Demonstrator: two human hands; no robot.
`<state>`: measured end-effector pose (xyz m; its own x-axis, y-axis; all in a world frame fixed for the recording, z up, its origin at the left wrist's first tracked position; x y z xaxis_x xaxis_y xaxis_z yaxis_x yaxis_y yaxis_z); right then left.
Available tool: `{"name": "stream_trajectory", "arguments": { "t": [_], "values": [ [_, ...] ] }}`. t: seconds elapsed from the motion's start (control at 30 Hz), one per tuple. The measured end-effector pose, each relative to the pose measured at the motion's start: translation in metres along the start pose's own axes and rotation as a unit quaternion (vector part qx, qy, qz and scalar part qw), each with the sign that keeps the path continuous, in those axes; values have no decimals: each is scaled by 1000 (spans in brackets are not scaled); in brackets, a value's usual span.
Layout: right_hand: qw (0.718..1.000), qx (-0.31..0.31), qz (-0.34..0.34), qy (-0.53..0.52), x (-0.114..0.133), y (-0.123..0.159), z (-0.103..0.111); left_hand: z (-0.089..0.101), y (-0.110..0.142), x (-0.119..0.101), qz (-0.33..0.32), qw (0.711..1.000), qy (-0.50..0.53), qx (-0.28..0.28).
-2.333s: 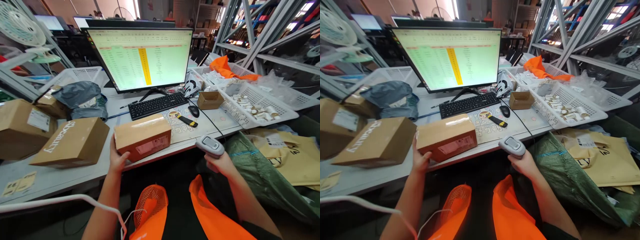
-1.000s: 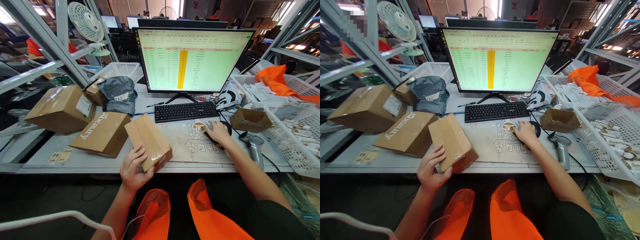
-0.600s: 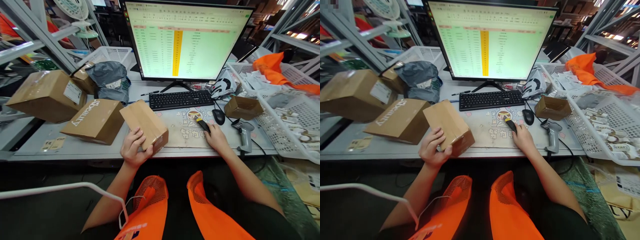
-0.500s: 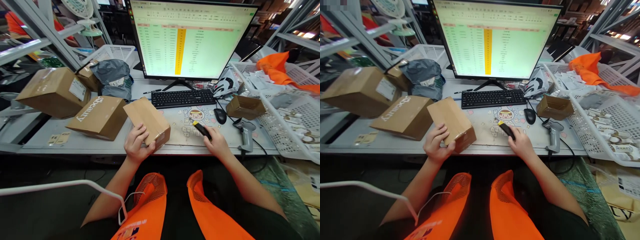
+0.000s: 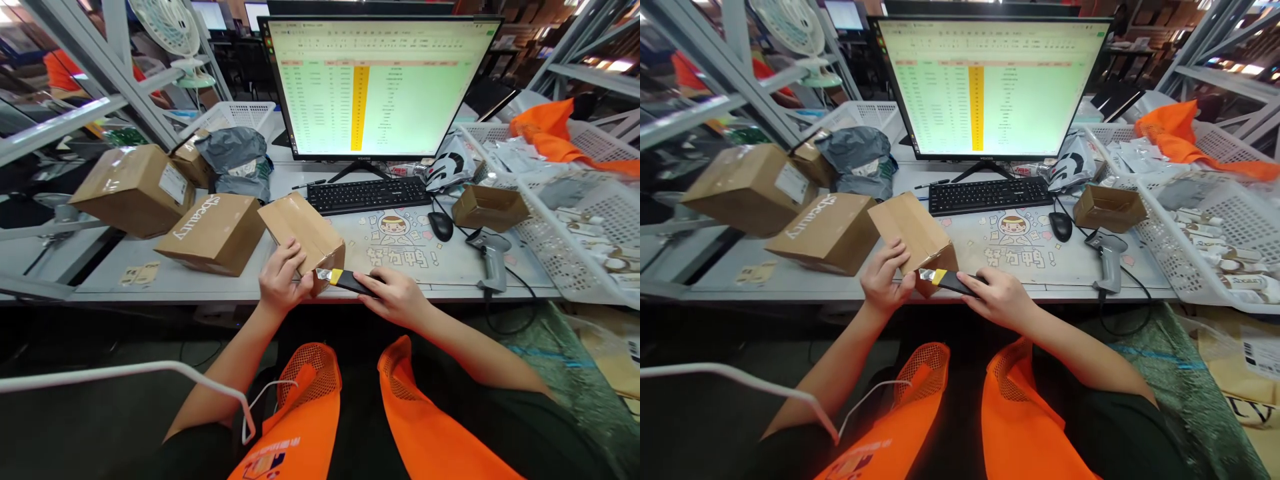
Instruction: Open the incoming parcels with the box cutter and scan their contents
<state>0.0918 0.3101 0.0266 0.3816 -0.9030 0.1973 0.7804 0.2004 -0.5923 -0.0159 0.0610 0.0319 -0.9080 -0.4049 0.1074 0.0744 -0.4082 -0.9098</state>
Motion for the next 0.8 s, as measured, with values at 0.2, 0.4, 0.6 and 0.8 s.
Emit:
{"name": "stream_trajectory", "arguments": {
  "t": [0.2,0.4,0.6,0.8],
  "values": [
    [998,-58,4,22,8,1,0,-3,1,-1,7,1000,-1,-8],
    [994,-22,-93,45,-35,-1,0,-3,4,-3,8,999,30,-42],
    [918,-95,-373,91,-130,40,30,8,9,-1,9,998,37,-43],
    [989,-38,-125,-71,-18,40,3,-4,7,-3,6,1000,-5,-25]
  ]
}}
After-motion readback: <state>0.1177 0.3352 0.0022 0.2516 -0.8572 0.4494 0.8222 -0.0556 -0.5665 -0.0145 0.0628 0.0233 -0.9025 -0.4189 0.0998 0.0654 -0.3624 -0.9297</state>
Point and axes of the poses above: each hand's wrist, its own y-axis away from the middle knuckle, its own z-axis out of the back of the hand, x = y × z, the point moved 4 cm from there along -y, towards the middle knuckle, and after that the axes turned 11 degrees about -z, right-handed, at the moved point
